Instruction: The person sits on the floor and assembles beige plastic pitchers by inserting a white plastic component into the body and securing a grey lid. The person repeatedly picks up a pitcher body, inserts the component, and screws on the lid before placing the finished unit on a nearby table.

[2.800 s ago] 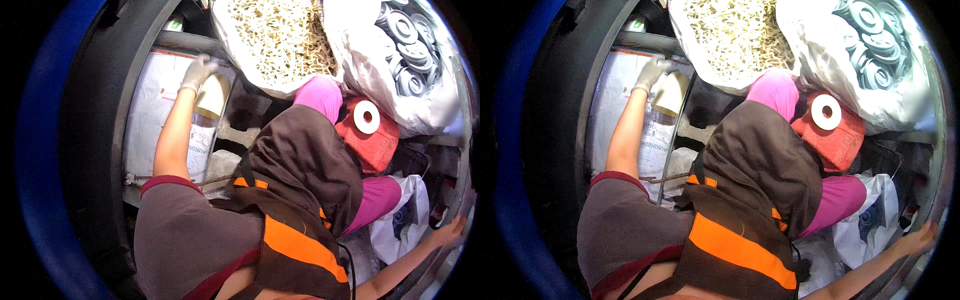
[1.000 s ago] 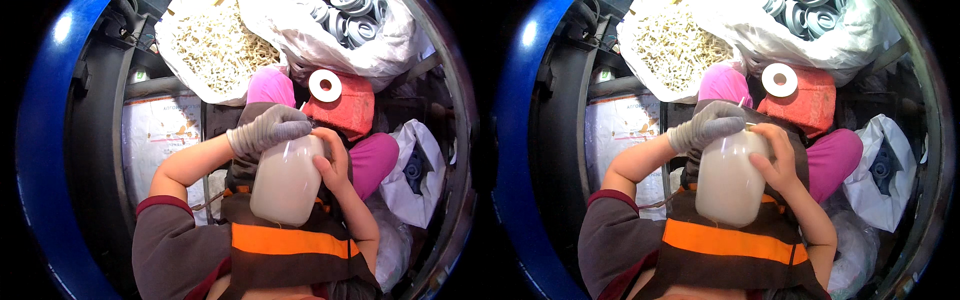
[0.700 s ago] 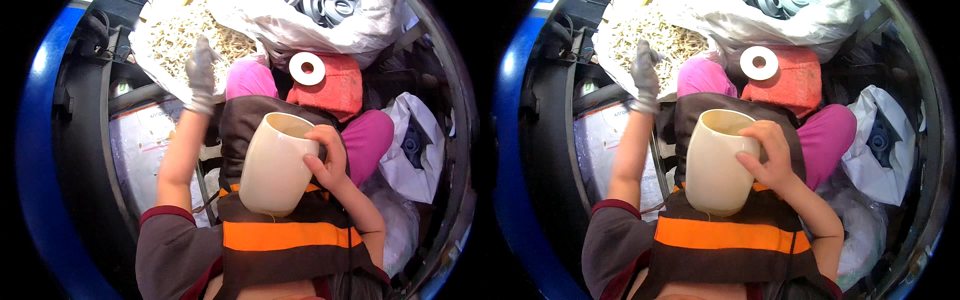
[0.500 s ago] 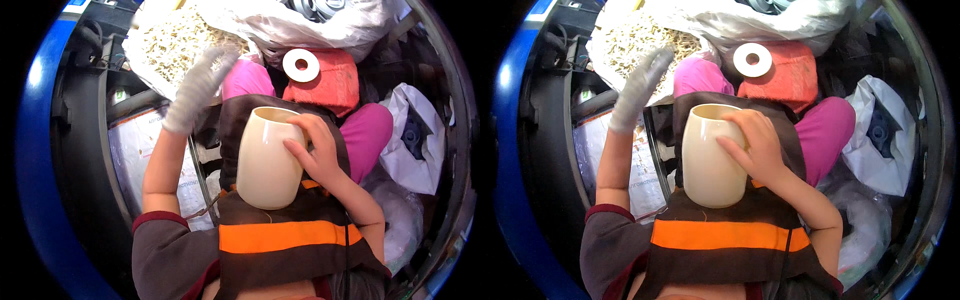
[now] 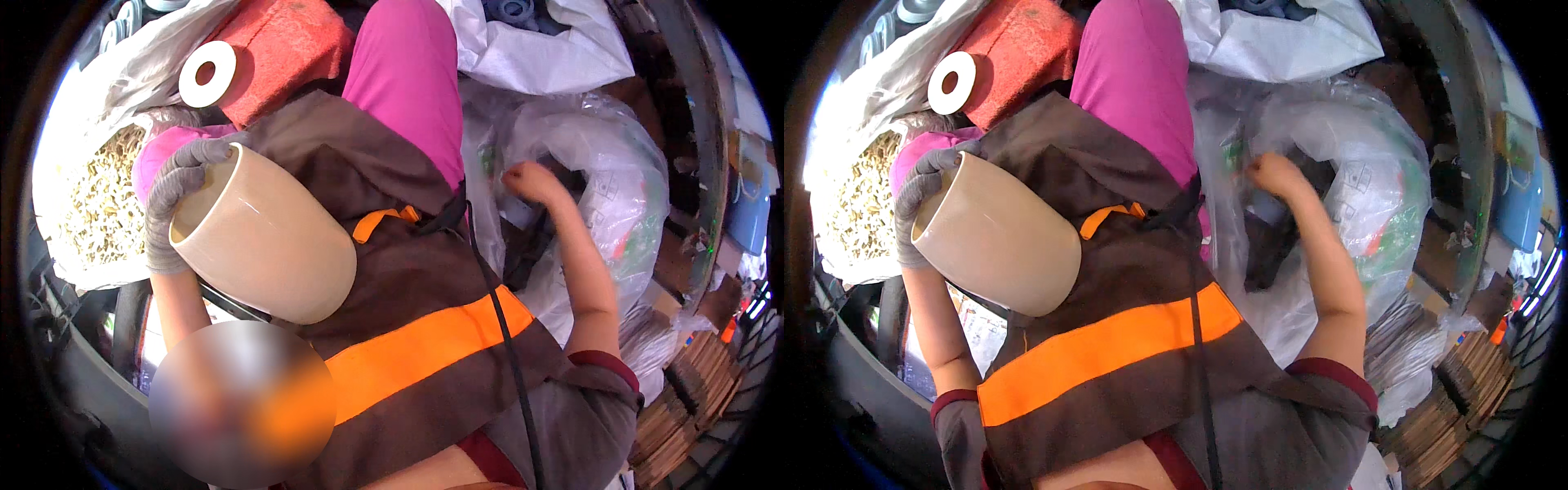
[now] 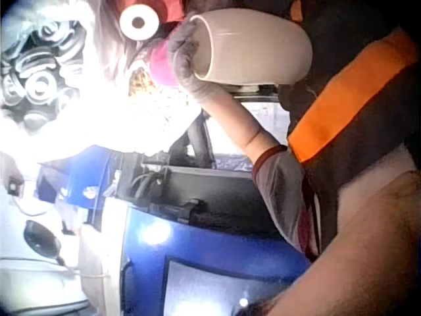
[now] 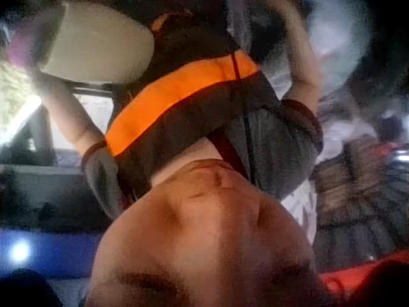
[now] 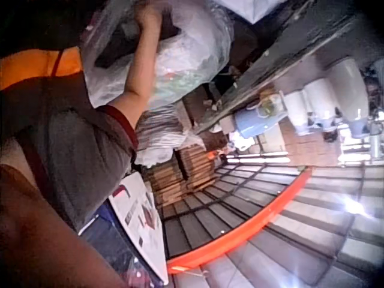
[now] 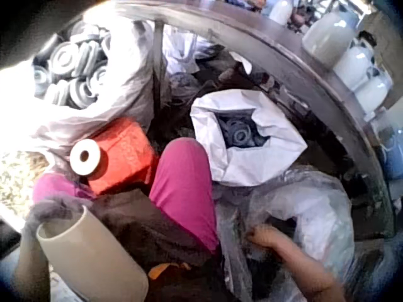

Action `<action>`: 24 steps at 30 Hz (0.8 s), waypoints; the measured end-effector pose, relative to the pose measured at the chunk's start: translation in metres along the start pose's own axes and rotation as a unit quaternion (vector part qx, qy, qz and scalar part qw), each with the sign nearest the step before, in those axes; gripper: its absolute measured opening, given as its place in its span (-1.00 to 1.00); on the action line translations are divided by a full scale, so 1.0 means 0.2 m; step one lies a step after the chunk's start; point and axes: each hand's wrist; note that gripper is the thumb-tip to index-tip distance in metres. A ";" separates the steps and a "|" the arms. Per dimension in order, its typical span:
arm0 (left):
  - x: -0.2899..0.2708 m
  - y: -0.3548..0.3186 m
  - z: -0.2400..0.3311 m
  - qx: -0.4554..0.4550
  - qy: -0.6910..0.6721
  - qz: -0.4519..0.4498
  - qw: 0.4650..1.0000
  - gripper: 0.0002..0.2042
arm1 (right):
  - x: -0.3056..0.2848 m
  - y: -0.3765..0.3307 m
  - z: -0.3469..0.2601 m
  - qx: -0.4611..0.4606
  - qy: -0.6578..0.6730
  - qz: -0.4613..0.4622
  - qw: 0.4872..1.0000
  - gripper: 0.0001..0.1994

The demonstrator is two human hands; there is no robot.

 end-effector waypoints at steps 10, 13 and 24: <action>0.12 0.08 0.09 0.014 -0.009 -0.012 1.000 -0.79 | -0.15 -0.15 -0.18 0.052 0.127 0.240 0.961 -0.46; 0.25 0.14 0.17 0.025 0.015 -0.087 0.996 -0.72 | -0.67 -0.29 -0.41 -0.219 0.521 0.225 0.794 -0.47; 0.14 -0.09 0.13 -0.061 -0.268 -0.100 0.956 -0.56 | -0.92 0.23 -1.90 -0.451 0.469 0.006 0.760 -0.44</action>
Point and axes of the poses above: each hand's wrist, its own y-axis towards the middle knuckle, its own x-axis out of the palm, z = x × y, and after that the axes turned 15 degrees about -x, right-handed
